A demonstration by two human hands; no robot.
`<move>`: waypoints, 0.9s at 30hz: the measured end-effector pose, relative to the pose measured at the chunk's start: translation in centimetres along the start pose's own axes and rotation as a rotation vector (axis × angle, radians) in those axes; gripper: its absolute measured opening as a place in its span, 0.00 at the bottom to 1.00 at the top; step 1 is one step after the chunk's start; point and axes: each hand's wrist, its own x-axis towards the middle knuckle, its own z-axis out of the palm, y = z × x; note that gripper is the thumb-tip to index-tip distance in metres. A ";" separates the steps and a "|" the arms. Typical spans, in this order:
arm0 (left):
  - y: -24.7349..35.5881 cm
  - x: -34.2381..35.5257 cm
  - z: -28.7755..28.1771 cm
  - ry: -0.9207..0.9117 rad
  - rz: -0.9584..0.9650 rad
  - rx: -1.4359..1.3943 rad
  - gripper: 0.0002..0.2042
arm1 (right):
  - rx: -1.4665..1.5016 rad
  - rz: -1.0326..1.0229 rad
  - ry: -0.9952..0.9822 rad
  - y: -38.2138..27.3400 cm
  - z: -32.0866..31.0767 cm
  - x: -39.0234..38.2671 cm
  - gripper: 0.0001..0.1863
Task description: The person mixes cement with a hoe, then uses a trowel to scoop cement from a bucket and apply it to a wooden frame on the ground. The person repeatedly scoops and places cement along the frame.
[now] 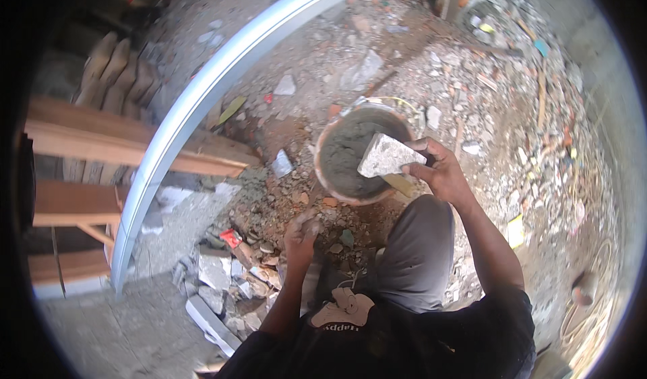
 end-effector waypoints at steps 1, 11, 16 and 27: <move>1.6 0.7 0.3 -0.053 0.035 -0.093 0.25 | -0.035 0.001 -0.097 -0.8 2.7 0.7 0.17; 3.7 -4.7 -9.2 0.079 -0.079 -0.071 0.24 | -0.557 -0.002 -0.974 4.8 24.6 3.1 0.20; 1.4 -8.9 -11.5 0.082 -0.134 -0.236 0.24 | -0.548 0.164 -1.095 7.6 29.1 1.2 0.22; -4.3 -10.3 -11.1 0.286 -0.033 0.245 0.23 | -0.530 0.027 -0.791 11.3 28.6 -3.7 0.22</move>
